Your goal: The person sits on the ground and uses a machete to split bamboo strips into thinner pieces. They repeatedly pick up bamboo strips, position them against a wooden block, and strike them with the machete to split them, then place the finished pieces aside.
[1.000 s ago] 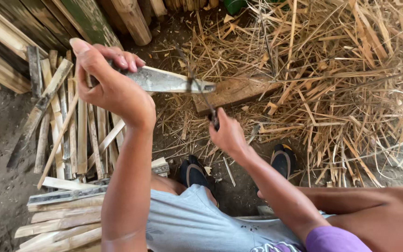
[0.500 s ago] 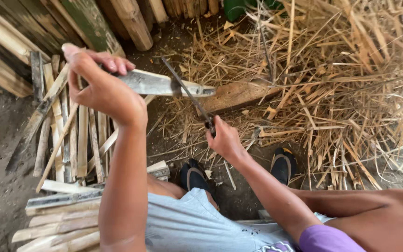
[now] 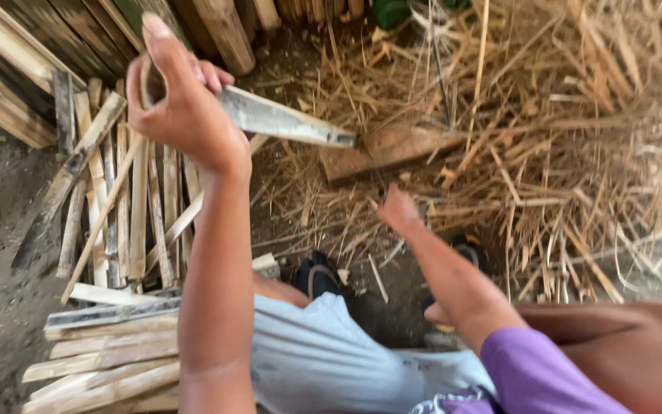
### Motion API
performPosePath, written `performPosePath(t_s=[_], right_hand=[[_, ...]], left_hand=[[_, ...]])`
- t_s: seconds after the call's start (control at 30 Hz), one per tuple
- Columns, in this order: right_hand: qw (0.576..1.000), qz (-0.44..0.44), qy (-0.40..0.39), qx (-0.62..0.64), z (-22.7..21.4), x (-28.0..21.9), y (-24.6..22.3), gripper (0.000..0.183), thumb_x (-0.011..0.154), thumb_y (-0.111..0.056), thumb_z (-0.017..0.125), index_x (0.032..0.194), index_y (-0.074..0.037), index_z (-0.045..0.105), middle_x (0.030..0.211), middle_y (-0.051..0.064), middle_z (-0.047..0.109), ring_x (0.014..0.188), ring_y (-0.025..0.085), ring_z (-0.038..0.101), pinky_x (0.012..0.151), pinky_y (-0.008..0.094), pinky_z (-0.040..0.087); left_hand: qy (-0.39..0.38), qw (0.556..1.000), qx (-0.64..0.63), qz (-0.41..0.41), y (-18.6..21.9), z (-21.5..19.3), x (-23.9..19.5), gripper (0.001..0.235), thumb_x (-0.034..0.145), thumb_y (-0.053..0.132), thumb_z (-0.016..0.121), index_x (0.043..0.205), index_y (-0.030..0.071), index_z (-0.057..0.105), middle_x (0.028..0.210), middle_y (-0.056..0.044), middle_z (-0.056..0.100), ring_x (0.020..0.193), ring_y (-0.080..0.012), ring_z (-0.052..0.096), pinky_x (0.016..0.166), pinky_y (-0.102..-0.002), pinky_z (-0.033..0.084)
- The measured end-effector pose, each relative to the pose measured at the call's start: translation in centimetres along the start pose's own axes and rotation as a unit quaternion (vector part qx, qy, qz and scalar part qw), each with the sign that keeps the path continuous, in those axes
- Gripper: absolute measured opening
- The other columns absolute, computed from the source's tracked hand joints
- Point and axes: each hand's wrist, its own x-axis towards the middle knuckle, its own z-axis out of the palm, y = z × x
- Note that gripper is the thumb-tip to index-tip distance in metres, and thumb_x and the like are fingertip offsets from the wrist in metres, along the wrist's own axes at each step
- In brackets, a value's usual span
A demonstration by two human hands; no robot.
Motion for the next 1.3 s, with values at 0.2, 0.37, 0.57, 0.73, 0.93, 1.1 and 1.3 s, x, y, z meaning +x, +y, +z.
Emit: performPosePath(t_s=[0.2,0.37,0.57,0.73,0.93,1.1,1.3], right_hand=[[0.998,0.025,0.007,0.061,-4.1,-2.3,1.4,0.035,0.084,-0.021,0.066,0.113,-0.001,0.061,0.088,0.027,0.071,0.084,0.041,0.069,0.073,0.05,0.052],[0.997,-0.007,0.014,0.072,-10.9,-11.2,-4.2,0.03,0.085,-0.022,0.064,0.108,-0.002,0.06,0.08,0.025,0.071,0.073,0.04,0.071,0.069,0.05,0.053],[0.959,-0.216,0.134,0.126,-15.4,-19.2,-13.7,0.029,0.086,-0.021,0.068,0.1,0.0,0.053,0.065,0.019,0.066,0.06,0.037,0.07,0.056,0.046,0.053],[0.987,-0.107,0.053,0.112,-16.5,-19.9,-15.9,0.03,0.09,-0.019,0.066,0.11,-0.002,0.052,0.063,0.021,0.065,0.057,0.04,0.069,0.055,0.049,0.052],[0.981,-0.141,0.061,0.121,-15.8,-18.9,-15.5,0.019,0.089,-0.013,0.063,0.102,-0.002,0.054,0.066,0.021,0.067,0.052,0.036,0.068,0.048,0.048,0.053],[0.981,-0.152,0.073,0.094,-14.0,-18.0,-14.2,0.023,0.089,-0.015,0.067,0.105,-0.003,0.055,0.067,0.021,0.069,0.054,0.036,0.068,0.051,0.045,0.051],[0.972,-0.201,0.114,0.039,-12.1,-13.6,-11.2,0.029,0.089,-0.018,0.065,0.109,0.0,0.057,0.079,0.02,0.071,0.064,0.037,0.072,0.06,0.048,0.059]], left_hand=[[-0.196,0.973,-0.113,-0.047,-0.8,-0.5,1.7,0.023,0.103,0.018,0.072,0.092,-0.001,0.066,0.07,-0.015,0.066,0.055,-0.0232,0.065,0.051,-0.041,0.061],[-0.356,0.932,-0.05,-0.044,0.2,0.0,-0.1,0.034,0.111,0.02,0.069,0.082,0.002,0.065,0.071,-0.013,0.065,0.052,-0.0214,0.066,0.054,-0.038,0.063],[-0.344,0.935,-0.067,-0.05,0.3,0.5,-2.5,0.031,0.109,0.013,0.068,0.083,-0.001,0.064,0.063,-0.013,0.06,0.048,-0.0211,0.06,0.045,-0.033,0.051],[-0.315,0.943,-0.102,-0.042,1.1,0.5,-1.7,0.023,0.105,0.004,0.064,0.082,0.0,0.061,0.063,-0.013,0.06,0.047,-0.0198,0.058,0.044,-0.036,0.053],[-0.319,0.945,-0.067,-0.035,0.8,-0.1,-1.3,0.027,0.105,0.003,0.06,0.078,0.0,0.062,0.066,-0.011,0.059,0.047,-0.0177,0.057,0.042,-0.037,0.053],[-0.23,0.968,-0.073,-0.073,-0.3,-1.0,-0.6,0.016,0.099,0.007,0.062,0.083,0.003,0.062,0.063,-0.009,0.059,0.045,-0.0152,0.053,0.044,-0.036,0.05],[-0.278,0.958,-0.057,-0.026,-0.8,-1.3,-0.1,0.029,0.103,0.01,0.066,0.076,0.002,0.062,0.063,-0.009,0.059,0.047,-0.0164,0.054,0.044,-0.036,0.05]])
